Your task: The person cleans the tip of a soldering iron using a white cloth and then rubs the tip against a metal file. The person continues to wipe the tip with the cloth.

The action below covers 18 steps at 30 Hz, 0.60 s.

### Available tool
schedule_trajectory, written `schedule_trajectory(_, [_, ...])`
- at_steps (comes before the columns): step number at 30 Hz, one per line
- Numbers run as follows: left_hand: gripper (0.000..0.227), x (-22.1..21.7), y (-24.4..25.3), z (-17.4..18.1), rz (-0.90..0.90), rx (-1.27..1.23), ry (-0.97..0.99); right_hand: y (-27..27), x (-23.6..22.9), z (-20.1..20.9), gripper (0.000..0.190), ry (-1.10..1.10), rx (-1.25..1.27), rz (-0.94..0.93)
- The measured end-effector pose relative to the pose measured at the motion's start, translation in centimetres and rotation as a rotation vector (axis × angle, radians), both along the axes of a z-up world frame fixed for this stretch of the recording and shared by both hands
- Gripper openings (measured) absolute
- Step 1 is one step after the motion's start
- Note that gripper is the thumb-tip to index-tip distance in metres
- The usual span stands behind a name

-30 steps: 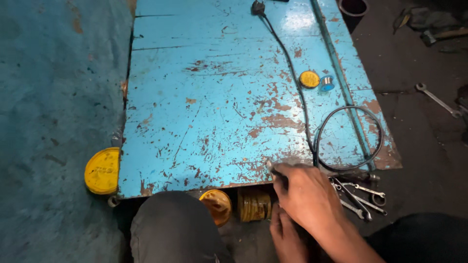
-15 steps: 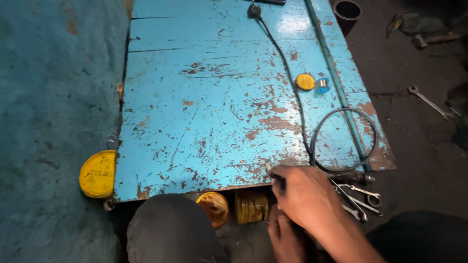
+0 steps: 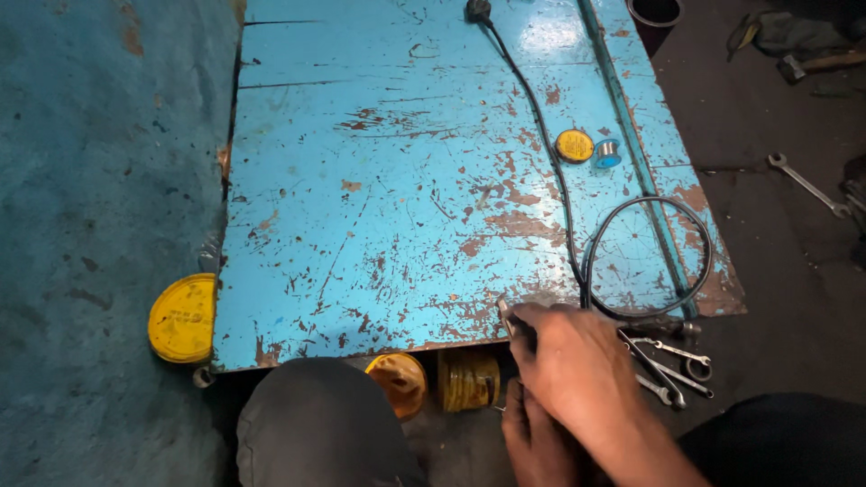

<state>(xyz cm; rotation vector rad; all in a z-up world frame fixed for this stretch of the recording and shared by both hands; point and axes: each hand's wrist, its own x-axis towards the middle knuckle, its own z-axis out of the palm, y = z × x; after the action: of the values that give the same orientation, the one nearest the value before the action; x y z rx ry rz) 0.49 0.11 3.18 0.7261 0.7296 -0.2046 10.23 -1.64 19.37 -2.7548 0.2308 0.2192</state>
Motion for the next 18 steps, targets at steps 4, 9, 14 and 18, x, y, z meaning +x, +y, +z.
schedule_trajectory(4, [0.037,-0.1,-0.1,-0.7,0.007,0.050,-0.183,0.4,0.0,-1.3,0.032,-0.133,0.015,0.016])
schedule_trajectory(9, [0.032,0.0,-0.4,-0.1,0.022,-0.010,0.043,0.4,0.3,0.1,0.027,-0.105,-0.011,0.047])
schedule_trajectory(14, [0.038,0.3,0.9,1.1,-0.071,0.070,-0.122,0.7,0.0,0.5,0.033,0.023,-0.039,0.041])
schedule_trajectory(18, [0.038,0.5,1.2,0.7,-0.133,0.221,-0.161,0.5,-0.2,-0.8,0.033,-0.054,0.042,0.007])
